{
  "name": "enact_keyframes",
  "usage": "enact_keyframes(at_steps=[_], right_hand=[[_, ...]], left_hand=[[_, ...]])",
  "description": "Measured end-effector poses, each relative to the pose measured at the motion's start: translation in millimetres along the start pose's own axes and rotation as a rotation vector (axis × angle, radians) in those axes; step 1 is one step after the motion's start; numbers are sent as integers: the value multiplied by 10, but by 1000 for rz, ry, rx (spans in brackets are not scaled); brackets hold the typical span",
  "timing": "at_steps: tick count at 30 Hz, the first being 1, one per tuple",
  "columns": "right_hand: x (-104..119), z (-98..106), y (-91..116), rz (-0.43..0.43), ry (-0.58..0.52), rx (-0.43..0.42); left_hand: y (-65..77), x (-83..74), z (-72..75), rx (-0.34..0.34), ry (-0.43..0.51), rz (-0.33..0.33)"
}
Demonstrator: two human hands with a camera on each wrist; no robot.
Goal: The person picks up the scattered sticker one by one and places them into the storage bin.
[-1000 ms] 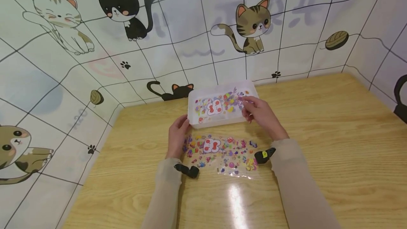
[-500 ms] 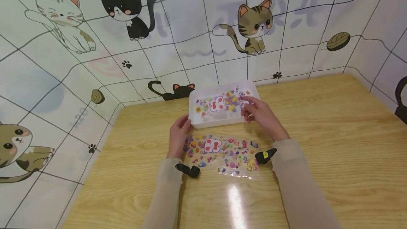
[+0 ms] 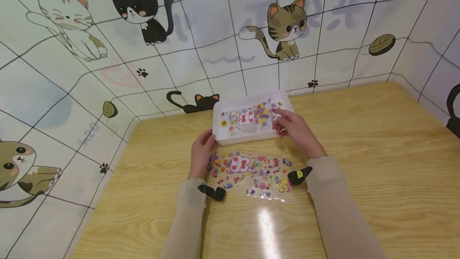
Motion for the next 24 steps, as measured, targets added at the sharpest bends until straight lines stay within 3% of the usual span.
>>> enact_keyframes(at_steps=[24], right_hand=[[-138,7,-37,-17,42,-43]], left_hand=[[14,-24,-5,9,5,-8]])
Point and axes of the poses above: each hand's wrist, its own y-axis away from the middle knuckle, its own z-axis out of the back of the hand, x = y × z, the point moved 2 cm from there along -y, towards the middle knuckle, and after that the axes turned 12 degrees about y, right-handed, at the moved point
